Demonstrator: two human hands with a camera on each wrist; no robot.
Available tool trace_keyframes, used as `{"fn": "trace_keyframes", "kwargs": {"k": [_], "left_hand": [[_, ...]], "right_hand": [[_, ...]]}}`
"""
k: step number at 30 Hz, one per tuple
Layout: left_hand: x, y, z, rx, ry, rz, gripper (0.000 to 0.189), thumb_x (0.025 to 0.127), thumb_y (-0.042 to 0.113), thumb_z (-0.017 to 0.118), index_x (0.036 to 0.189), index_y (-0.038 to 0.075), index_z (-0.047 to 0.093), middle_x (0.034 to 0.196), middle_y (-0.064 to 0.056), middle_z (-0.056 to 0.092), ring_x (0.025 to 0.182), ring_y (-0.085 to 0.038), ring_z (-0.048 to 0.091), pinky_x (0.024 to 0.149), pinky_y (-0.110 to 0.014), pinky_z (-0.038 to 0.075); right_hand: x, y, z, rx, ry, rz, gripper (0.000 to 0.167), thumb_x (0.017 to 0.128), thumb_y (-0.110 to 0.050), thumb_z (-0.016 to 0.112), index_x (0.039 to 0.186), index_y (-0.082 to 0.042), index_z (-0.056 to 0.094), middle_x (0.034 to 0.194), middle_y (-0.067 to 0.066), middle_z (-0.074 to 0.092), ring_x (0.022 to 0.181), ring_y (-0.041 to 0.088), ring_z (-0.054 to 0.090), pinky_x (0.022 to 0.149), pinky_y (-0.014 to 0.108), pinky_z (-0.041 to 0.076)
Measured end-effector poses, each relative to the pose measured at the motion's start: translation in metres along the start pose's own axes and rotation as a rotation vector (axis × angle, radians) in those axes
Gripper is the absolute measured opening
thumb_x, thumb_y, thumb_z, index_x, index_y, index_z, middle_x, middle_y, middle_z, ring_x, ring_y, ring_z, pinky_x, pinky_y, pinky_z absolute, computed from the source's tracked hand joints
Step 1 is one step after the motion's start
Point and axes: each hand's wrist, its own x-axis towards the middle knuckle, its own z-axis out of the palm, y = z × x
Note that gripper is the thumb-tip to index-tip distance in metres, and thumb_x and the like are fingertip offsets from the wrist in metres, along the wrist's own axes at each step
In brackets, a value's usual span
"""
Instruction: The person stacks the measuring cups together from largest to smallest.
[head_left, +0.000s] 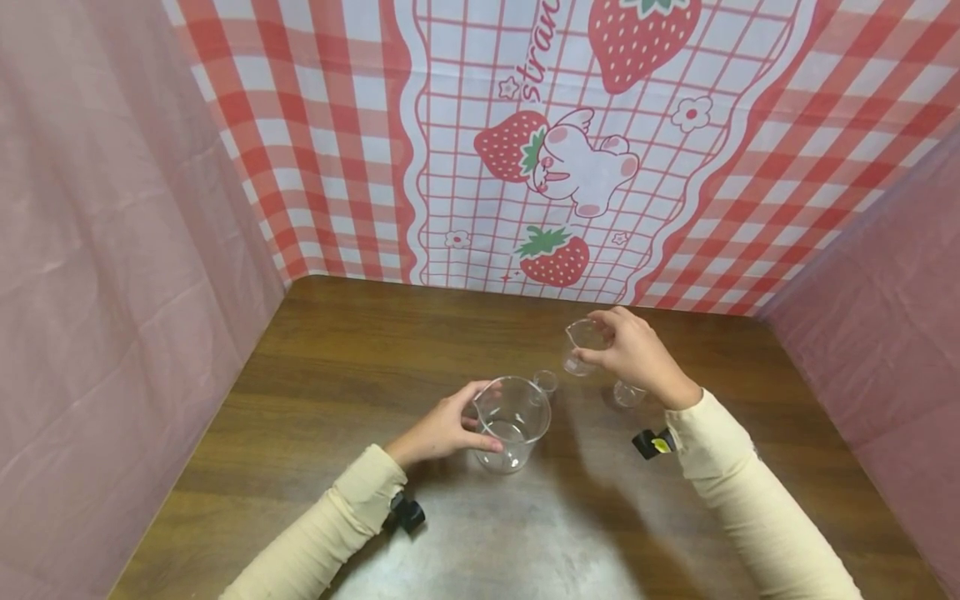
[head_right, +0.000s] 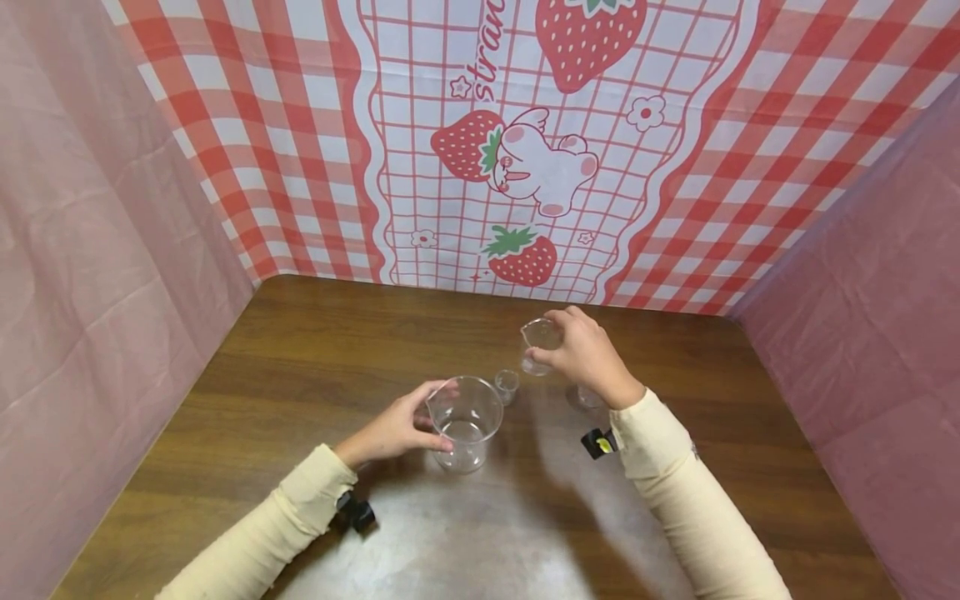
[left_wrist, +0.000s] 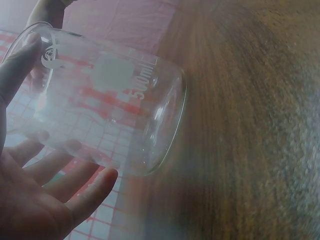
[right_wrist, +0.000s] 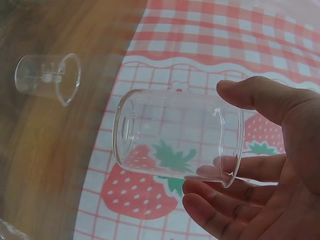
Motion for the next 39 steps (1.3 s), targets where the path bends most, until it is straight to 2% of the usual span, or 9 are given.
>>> {"fn": "trace_keyframes", "kwargs": {"k": [12,19,27,39], "left_hand": [[-0.001,-0.001,0.001,0.007,-0.001,0.003,0.079,0.076,0.013,0.083,0.143,0.006,0.041,0.144,-0.015,0.051,0.13,-0.032,0.051,0.099,-0.041,0.054],[0.0,0.0,0.001,0.01,-0.003,0.009,0.079,0.076,0.013,0.083,0.143,0.005,0.041,0.144,-0.015,0.05,0.131,-0.032,0.05,0.098,-0.04,0.054],[0.001,0.0,0.0,0.009,0.002,0.004,0.079,0.076,0.013,0.083,0.143,0.005,0.04,0.145,-0.016,0.05,0.132,-0.031,0.05,0.099,-0.039,0.054],[0.001,-0.001,0.001,0.008,0.0,0.008,0.079,0.076,0.013,0.083,0.142,0.006,0.041,0.145,-0.015,0.05,0.132,-0.031,0.05,0.099,-0.041,0.054]], "right_hand": [[-0.003,-0.016,-0.005,-0.006,0.026,-0.053,0.055,0.074,-0.027,0.083,0.115,0.004,0.064,0.093,0.016,0.063,0.083,0.026,0.061,0.072,0.041,0.052],[-0.004,-0.024,-0.008,-0.001,0.023,-0.057,0.054,0.074,-0.028,0.084,0.115,0.002,0.065,0.092,0.015,0.063,0.08,0.024,0.059,0.069,0.036,0.049],[-0.005,-0.031,-0.011,-0.001,0.029,-0.079,0.057,0.074,-0.029,0.084,0.118,0.002,0.064,0.092,0.015,0.063,0.082,0.025,0.059,0.07,0.04,0.051],[-0.008,-0.038,-0.013,0.002,0.051,-0.102,0.054,0.073,-0.028,0.084,0.115,0.0,0.065,0.092,0.014,0.063,0.082,0.025,0.06,0.069,0.038,0.051]]}}
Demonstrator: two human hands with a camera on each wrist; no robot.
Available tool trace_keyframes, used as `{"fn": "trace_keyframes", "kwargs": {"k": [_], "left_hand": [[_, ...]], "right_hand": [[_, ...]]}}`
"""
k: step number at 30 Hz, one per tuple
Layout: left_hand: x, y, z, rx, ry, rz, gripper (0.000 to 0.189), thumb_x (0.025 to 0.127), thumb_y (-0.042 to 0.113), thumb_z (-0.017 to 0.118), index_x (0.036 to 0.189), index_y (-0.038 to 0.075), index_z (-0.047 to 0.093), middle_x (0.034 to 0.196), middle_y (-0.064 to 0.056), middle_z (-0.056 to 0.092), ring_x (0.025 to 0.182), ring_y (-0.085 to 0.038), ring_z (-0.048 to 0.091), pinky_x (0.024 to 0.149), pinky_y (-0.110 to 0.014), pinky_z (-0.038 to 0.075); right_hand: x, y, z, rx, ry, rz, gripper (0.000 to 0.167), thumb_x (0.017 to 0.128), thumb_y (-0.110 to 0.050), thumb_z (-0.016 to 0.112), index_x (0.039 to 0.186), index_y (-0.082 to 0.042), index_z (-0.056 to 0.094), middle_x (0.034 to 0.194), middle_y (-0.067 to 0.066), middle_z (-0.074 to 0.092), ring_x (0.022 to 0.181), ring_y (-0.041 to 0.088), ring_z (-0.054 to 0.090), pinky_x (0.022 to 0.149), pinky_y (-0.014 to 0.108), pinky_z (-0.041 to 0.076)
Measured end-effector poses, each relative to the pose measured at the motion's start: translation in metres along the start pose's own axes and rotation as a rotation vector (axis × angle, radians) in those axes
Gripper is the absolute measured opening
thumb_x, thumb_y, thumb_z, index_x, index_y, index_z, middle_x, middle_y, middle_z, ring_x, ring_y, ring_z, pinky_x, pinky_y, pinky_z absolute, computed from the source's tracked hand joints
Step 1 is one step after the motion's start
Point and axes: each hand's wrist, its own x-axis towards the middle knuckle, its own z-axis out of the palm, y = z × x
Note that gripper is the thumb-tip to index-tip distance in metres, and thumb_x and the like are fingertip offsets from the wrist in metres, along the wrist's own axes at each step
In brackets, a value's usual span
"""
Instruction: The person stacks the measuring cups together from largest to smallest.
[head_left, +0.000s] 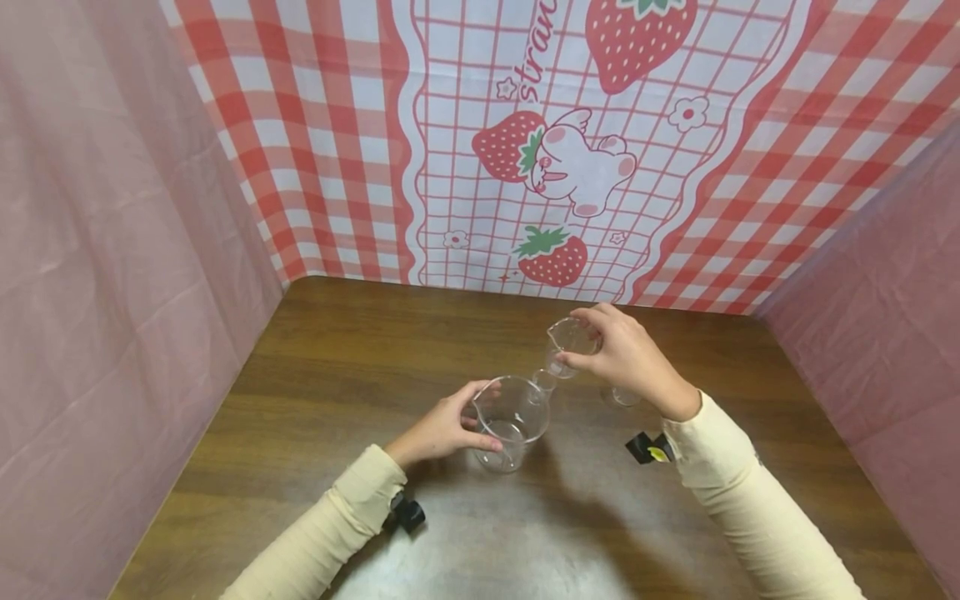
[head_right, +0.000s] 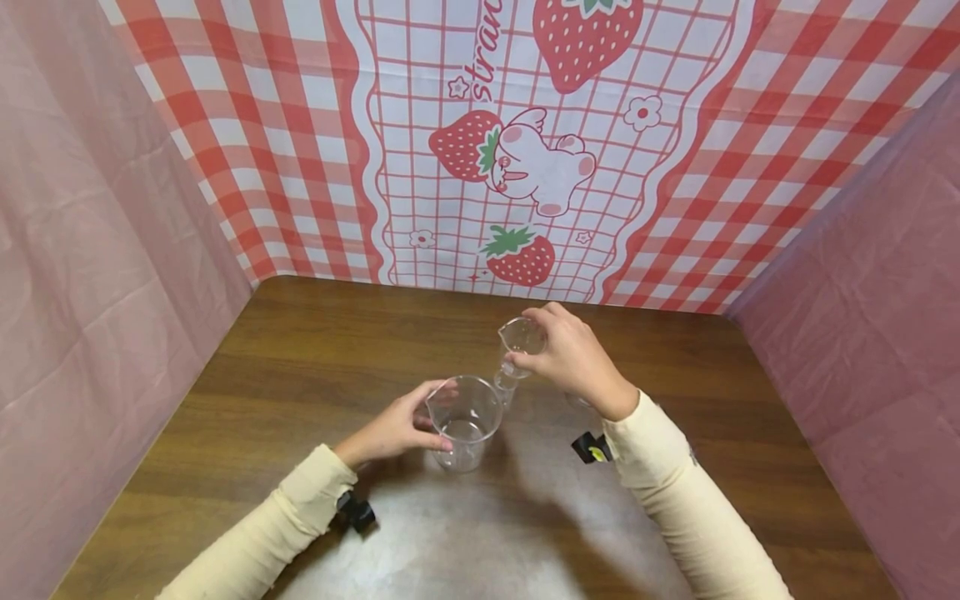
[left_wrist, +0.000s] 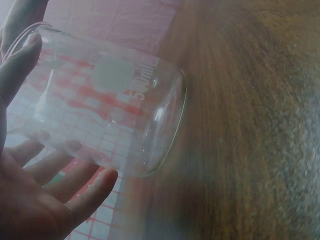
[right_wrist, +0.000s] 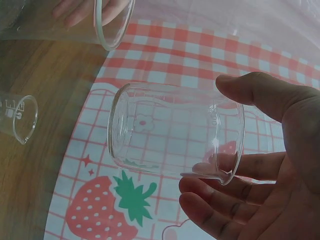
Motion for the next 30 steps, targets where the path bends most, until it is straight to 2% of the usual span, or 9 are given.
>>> {"fn": "trace_keyframes", "kwargs": {"k": [15,30], "left_hand": [[0.0,0.0,0.0,0.003,0.0,0.005,0.078,0.077,0.014,0.083,0.142,0.007,0.041,0.146,-0.014,0.049,0.134,-0.031,0.048,0.1,-0.041,0.054],[-0.001,-0.001,-0.001,-0.004,-0.001,0.008,0.078,0.077,0.013,0.082,0.142,0.004,0.041,0.147,-0.016,0.048,0.133,-0.032,0.049,0.1,-0.041,0.054]], "right_hand": [[-0.002,-0.008,0.0,0.012,0.008,-0.017,0.057,0.073,-0.029,0.085,0.118,-0.001,0.064,0.09,0.011,0.063,0.08,0.024,0.06,0.068,0.034,0.05],[-0.005,-0.019,-0.002,0.034,-0.004,-0.049,0.056,0.074,-0.029,0.084,0.118,-0.001,0.065,0.09,0.008,0.063,0.077,0.018,0.059,0.066,0.031,0.05]]}}
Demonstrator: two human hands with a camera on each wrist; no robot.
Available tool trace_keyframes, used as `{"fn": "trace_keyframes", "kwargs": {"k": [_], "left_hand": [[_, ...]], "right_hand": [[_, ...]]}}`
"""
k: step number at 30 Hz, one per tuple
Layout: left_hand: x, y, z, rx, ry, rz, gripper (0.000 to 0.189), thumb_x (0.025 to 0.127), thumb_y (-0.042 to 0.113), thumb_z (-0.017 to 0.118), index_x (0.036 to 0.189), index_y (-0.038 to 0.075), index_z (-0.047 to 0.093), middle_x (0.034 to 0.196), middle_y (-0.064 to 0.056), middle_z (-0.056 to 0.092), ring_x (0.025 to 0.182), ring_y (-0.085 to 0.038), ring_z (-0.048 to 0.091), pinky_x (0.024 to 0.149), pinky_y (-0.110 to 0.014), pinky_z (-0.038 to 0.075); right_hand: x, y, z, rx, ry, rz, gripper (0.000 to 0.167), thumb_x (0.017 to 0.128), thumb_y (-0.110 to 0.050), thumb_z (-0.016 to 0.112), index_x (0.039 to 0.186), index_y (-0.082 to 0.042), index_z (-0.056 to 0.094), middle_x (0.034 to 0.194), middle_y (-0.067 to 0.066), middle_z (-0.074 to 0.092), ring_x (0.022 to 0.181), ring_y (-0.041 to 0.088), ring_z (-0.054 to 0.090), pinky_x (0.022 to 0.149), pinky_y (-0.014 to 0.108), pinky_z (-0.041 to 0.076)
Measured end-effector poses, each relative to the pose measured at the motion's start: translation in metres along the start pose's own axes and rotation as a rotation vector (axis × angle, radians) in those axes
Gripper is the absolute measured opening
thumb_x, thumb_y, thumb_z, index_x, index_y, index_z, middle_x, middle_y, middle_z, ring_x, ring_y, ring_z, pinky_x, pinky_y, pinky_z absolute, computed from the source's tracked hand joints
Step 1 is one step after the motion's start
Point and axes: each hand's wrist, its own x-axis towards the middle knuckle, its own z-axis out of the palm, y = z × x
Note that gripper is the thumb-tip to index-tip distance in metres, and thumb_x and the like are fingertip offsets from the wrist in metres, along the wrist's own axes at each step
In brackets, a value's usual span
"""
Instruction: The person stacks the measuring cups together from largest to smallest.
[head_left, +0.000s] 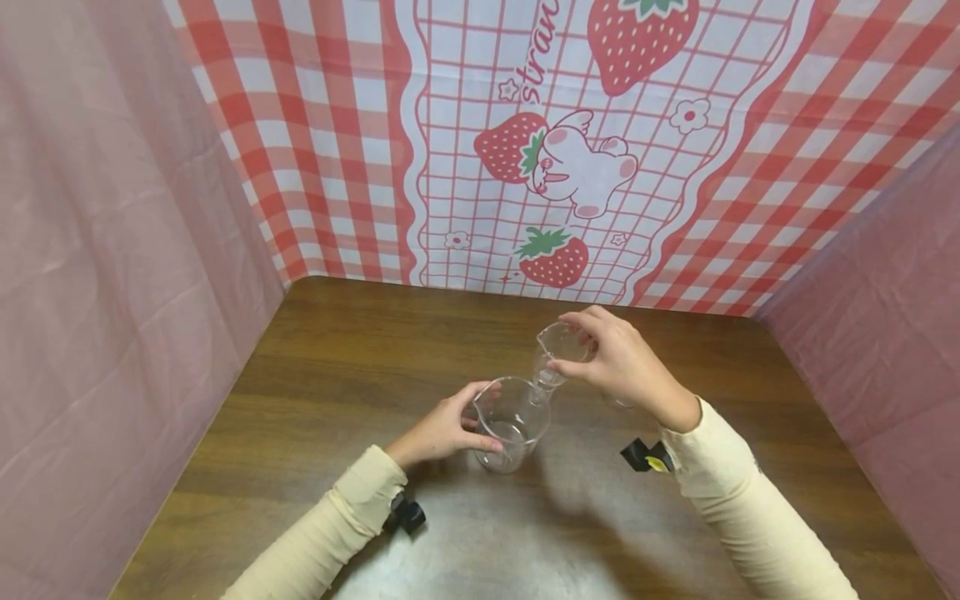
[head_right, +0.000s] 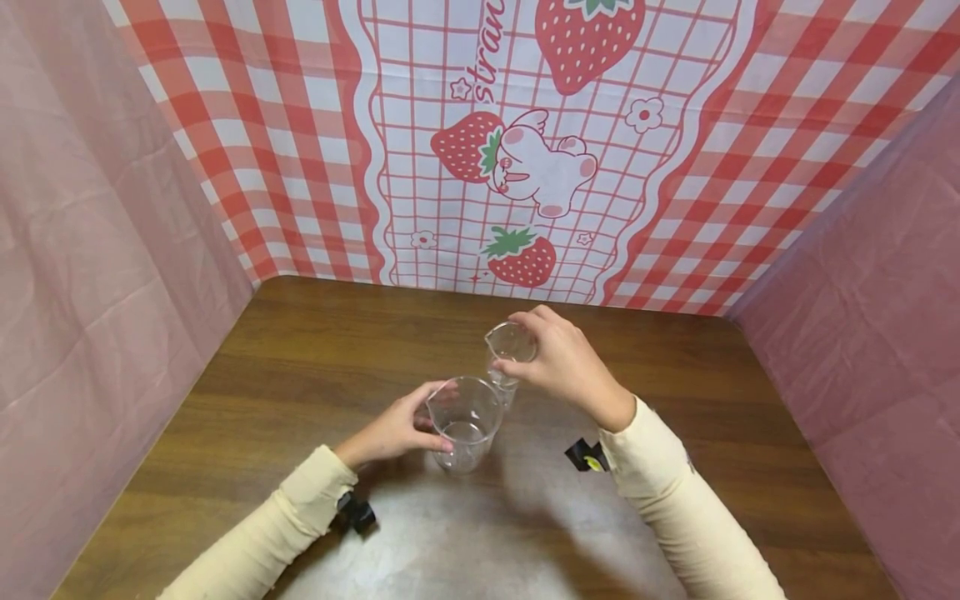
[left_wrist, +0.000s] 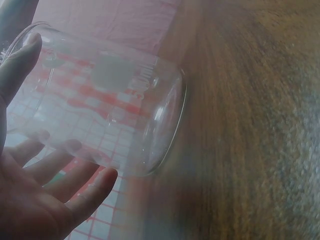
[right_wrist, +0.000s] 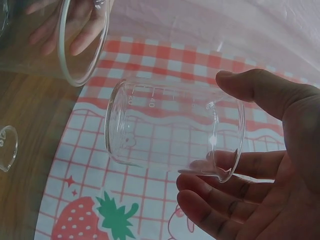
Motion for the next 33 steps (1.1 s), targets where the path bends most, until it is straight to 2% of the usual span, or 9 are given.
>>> {"fn": "trace_keyframes", "kwargs": {"k": [17,24,33], "left_hand": [[0.001,0.0,0.0,-0.018,-0.007,-0.008,0.08,0.077,0.013,0.082,0.143,0.005,0.04,0.149,-0.017,0.046,0.134,-0.033,0.048,0.102,-0.042,0.052],[0.001,0.001,0.0,-0.017,0.007,-0.011,0.079,0.076,0.013,0.083,0.142,0.005,0.041,0.146,-0.017,0.049,0.132,-0.033,0.049,0.1,-0.043,0.053],[0.001,0.0,0.0,-0.02,-0.001,-0.007,0.079,0.076,0.014,0.083,0.142,0.004,0.04,0.144,-0.017,0.05,0.131,-0.033,0.05,0.101,-0.044,0.053]], "right_hand": [[-0.003,-0.013,0.003,0.022,-0.01,-0.061,0.055,0.071,-0.027,0.086,0.116,-0.001,0.066,0.092,0.008,0.063,0.081,0.019,0.061,0.067,0.032,0.053],[-0.004,-0.017,0.008,0.032,-0.032,-0.089,0.054,0.071,-0.028,0.087,0.114,-0.002,0.067,0.091,0.005,0.062,0.083,0.021,0.061,0.066,0.03,0.053],[-0.003,-0.019,0.016,0.035,-0.069,-0.097,0.053,0.071,-0.029,0.087,0.113,-0.005,0.067,0.092,0.004,0.063,0.083,0.017,0.06,0.066,0.027,0.052]]}}
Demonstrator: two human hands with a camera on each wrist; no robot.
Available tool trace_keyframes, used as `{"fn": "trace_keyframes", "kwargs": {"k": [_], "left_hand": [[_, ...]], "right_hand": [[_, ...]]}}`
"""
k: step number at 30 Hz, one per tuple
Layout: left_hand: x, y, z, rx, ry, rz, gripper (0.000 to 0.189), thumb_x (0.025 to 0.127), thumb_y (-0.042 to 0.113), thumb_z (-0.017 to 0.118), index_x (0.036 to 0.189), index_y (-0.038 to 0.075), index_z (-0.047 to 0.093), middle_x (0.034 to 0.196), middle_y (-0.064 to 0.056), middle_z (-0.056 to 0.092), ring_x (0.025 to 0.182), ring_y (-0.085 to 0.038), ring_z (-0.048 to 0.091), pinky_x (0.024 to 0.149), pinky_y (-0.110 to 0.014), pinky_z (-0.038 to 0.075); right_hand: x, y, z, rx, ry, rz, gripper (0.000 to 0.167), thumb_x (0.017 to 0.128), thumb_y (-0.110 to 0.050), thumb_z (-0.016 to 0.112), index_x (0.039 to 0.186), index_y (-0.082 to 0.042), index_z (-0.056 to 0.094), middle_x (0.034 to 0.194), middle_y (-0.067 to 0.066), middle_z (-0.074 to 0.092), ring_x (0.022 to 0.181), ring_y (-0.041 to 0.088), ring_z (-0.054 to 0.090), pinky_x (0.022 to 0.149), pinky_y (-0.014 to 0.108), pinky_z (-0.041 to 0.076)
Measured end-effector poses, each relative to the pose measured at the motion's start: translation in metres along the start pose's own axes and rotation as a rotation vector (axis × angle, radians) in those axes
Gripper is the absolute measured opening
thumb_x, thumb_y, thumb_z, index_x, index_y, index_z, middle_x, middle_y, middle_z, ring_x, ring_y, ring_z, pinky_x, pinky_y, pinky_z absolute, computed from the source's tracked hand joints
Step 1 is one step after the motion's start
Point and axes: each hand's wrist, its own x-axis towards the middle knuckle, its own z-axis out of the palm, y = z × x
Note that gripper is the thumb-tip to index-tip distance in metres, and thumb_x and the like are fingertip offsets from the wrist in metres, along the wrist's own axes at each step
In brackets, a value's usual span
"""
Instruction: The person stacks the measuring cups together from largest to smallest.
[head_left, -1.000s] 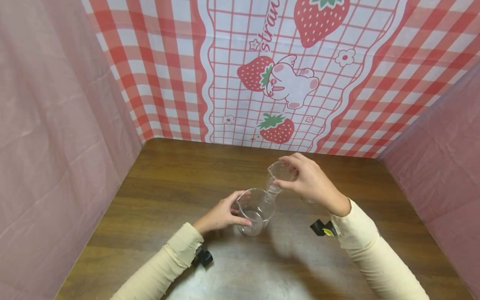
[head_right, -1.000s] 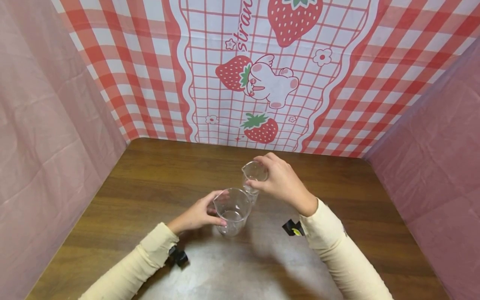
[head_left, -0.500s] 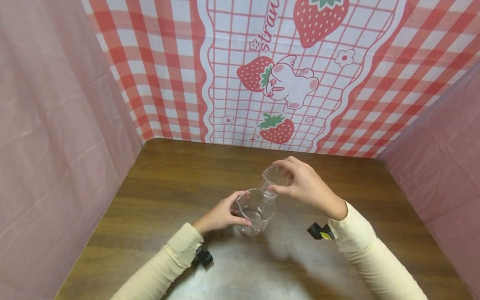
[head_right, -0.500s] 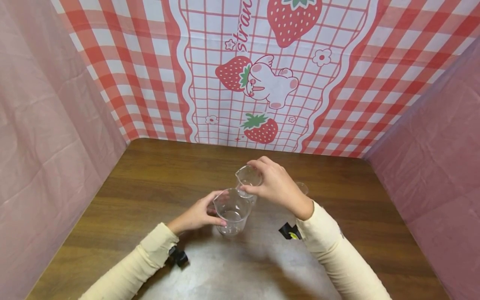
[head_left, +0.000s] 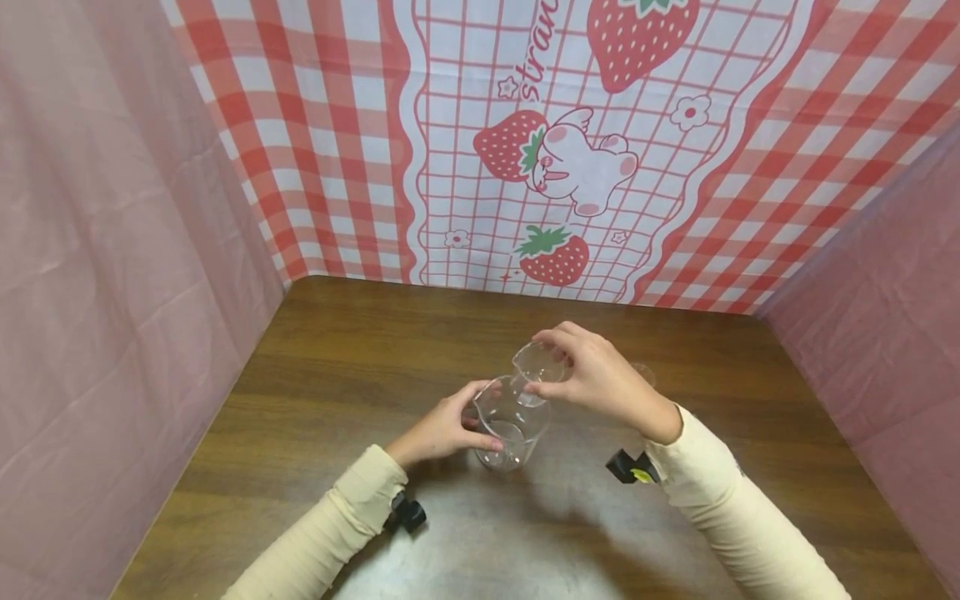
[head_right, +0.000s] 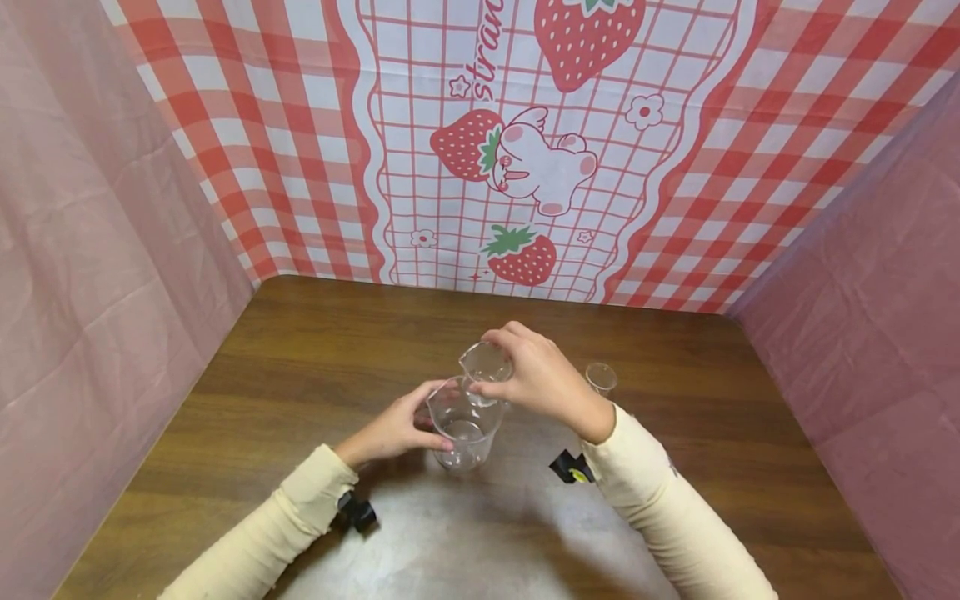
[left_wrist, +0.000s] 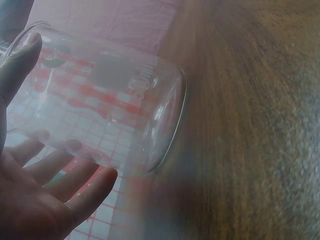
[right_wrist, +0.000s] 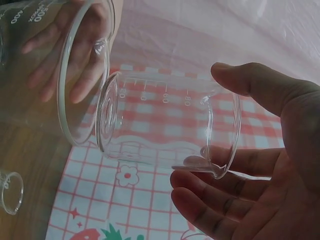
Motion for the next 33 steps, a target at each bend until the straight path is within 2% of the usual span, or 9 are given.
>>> {"fn": "trace_keyframes", "kwargs": {"k": [15,19,27,33], "left_hand": [[-0.001,0.0,0.001,-0.012,0.0,-0.015,0.079,0.077,0.014,0.083,0.143,0.007,0.04,0.144,-0.015,0.051,0.127,-0.032,0.053,0.1,-0.039,0.054],[-0.001,0.0,0.0,-0.013,0.002,-0.02,0.08,0.077,0.014,0.083,0.143,0.007,0.04,0.141,-0.016,0.053,0.125,-0.032,0.055,0.1,-0.04,0.054],[0.0,0.001,0.0,-0.025,0.004,-0.024,0.079,0.076,0.012,0.083,0.143,0.006,0.04,0.138,-0.018,0.054,0.123,-0.033,0.057,0.1,-0.042,0.054],[-0.001,0.001,0.0,-0.011,0.003,-0.026,0.079,0.076,0.013,0.083,0.143,0.006,0.04,0.136,-0.018,0.056,0.122,-0.032,0.057,0.1,-0.041,0.054]], "right_hand": [[0.001,-0.003,0.015,0.002,-0.043,-0.033,0.051,0.068,-0.029,0.088,0.109,-0.005,0.067,0.091,0.006,0.064,0.08,0.018,0.06,0.064,0.025,0.051],[0.002,-0.001,0.019,-0.008,-0.053,-0.041,0.051,0.068,-0.029,0.088,0.109,-0.005,0.067,0.09,0.006,0.064,0.079,0.017,0.059,0.063,0.024,0.05],[0.004,-0.002,0.024,-0.002,-0.081,-0.041,0.053,0.069,-0.029,0.087,0.109,-0.003,0.067,0.091,0.007,0.064,0.08,0.022,0.063,0.064,0.025,0.051],[0.003,-0.001,0.031,-0.014,-0.099,-0.049,0.052,0.069,-0.03,0.087,0.109,-0.003,0.067,0.093,0.006,0.065,0.082,0.019,0.062,0.065,0.027,0.052]]}}
